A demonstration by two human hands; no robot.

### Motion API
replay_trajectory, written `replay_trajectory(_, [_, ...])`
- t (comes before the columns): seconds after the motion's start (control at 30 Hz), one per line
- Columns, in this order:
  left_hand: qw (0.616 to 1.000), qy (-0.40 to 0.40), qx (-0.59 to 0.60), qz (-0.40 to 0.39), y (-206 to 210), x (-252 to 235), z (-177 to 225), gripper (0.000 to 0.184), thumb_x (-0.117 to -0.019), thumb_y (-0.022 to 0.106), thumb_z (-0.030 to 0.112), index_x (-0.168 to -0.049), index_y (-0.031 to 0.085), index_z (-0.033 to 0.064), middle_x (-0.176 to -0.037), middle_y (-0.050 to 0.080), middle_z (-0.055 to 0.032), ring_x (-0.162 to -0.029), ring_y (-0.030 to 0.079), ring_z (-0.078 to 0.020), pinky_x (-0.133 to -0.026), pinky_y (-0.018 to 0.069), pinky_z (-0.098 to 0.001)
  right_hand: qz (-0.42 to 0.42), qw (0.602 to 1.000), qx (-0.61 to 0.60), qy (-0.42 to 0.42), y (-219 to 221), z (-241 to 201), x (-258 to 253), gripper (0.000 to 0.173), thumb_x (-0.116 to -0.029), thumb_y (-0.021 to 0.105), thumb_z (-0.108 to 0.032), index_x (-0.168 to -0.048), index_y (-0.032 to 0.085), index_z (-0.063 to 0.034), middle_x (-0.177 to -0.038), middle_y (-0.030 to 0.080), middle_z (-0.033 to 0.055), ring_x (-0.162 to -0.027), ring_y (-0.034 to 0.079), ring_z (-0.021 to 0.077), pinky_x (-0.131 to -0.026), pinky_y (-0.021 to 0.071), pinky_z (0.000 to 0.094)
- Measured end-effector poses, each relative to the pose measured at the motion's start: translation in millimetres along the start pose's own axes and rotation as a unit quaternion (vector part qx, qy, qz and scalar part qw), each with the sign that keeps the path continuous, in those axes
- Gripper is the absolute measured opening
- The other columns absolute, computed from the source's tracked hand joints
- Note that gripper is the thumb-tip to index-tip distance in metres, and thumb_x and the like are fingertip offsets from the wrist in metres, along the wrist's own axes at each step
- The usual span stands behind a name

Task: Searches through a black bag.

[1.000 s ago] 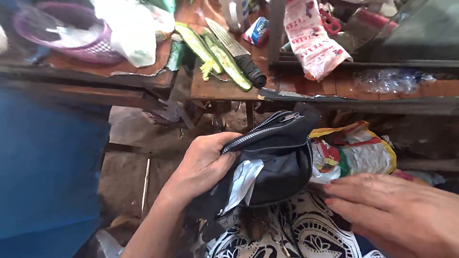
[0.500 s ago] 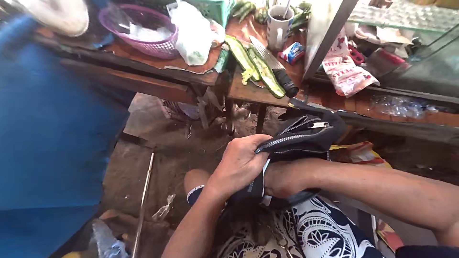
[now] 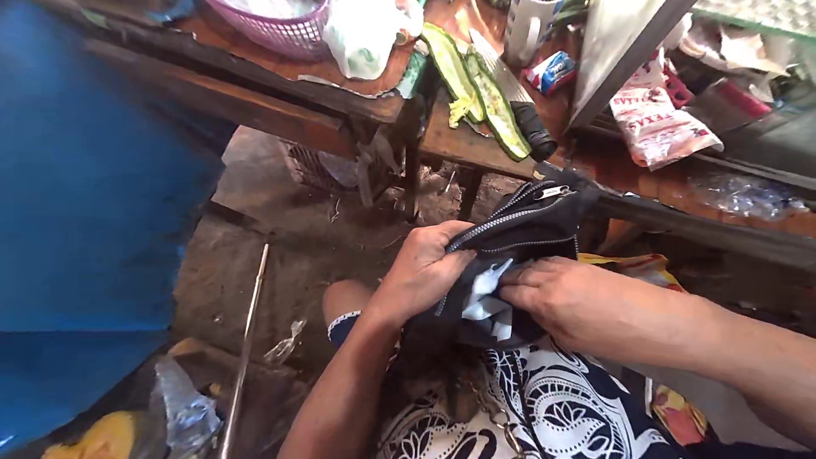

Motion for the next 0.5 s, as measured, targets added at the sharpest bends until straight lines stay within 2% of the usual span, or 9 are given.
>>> replay_trajectory(0.1, [1.0, 0.01, 0.014, -0.018, 11, -6, -1, 0.016, -0.093, 0.064, 0.003, -0.105, 0.074, 0.0082, -0.09, 0.073, 0.0043, -0.079, 0.068, 0.0004, -0.071, 0.0577, -0.019, 0.069, 0.997, -0.028, -0.033, -2, -3, -7, 0.026, -0.1006, 0.047, -0.009, -0.114, 0.068, -0.0021, -0.117, 0.071, 0.0159, -0.112, 0.069, 0.0311, -0.097, 0.0541, 0.0459])
replay_trajectory(0.2, [0.999, 0.012, 0.015, -0.04, 21, -10, 3, 0.017, -0.0937, 0.063, 0.004, -0.106, 0.074, 0.0086, -0.091, 0.074, 0.0039, -0.08, 0.068, -0.0007, -0.072, 0.0585, -0.0205, 0.045, 0.987, -0.121, -0.099, 30, -1, -21, 0.02, -0.0985, 0.053, -0.008, -0.105, 0.07, -0.0014, -0.107, 0.071, 0.0163, -0.111, 0.067, 0.0314, -0.101, 0.0515, 0.0477])
replay_trajectory(0.27, [0.999, 0.012, 0.013, -0.051, 25, -12, 7, 0.017, -0.0935, 0.063, 0.005, -0.106, 0.075, 0.0089, -0.09, 0.074, 0.0044, -0.08, 0.068, -0.0002, -0.072, 0.0583, -0.0199, -0.044, 0.982, -0.16, -0.09, 50, 2, -30, 0.015, -0.0941, 0.061, -0.01, -0.1, 0.072, -0.0011, -0.103, 0.071, 0.0162, -0.108, 0.066, 0.0329, -0.1, 0.0488, 0.051])
replay_trajectory(0.33, [0.998, 0.023, 0.01, -0.063, 27, -12, 11, 0.018, -0.0935, 0.064, 0.005, -0.107, 0.075, 0.0083, -0.092, 0.074, 0.0045, -0.081, 0.068, 0.0002, -0.072, 0.0584, -0.0188, -0.154, 0.972, -0.173, -0.031, 62, 7, -35, 0.016, -0.0942, 0.068, -0.013, -0.099, 0.072, 0.0018, -0.105, 0.07, 0.0199, -0.108, 0.064, 0.0381, -0.097, 0.0482, 0.0575])
replay_trajectory(0.4, [0.998, 0.031, -0.013, -0.061, 23, -12, 13, 0.019, -0.0928, 0.064, 0.005, -0.107, 0.075, 0.0093, -0.093, 0.074, 0.0061, -0.081, 0.068, 0.0019, -0.073, 0.0582, -0.017, -0.228, 0.963, -0.144, 0.025, 72, 18, -32, 0.022, -0.0973, 0.065, -0.022, -0.1, 0.071, -0.0006, -0.107, 0.068, 0.0192, -0.109, 0.063, 0.039, -0.095, 0.0479, 0.0608])
replay_trajectory(0.5, [0.998, 0.045, -0.027, -0.042, 13, -11, 13, 0.021, -0.0904, 0.062, 0.002, -0.107, 0.074, 0.0075, -0.092, 0.074, 0.0062, -0.082, 0.068, 0.0028, -0.074, 0.0577, -0.0154, -0.284, 0.951, -0.108, 0.053, 76, 22, -23, 0.031, -0.1028, 0.056, -0.029, -0.107, 0.07, -0.001, -0.114, 0.068, 0.02, -0.116, 0.062, 0.0398, -0.102, 0.0434, 0.062])
Point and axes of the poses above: each hand's wrist, its own x-axis away from the middle knuckle, its own y-axis out of the palm, z = x × y, the point moved 5 cm from there along -x, towards the middle knuckle
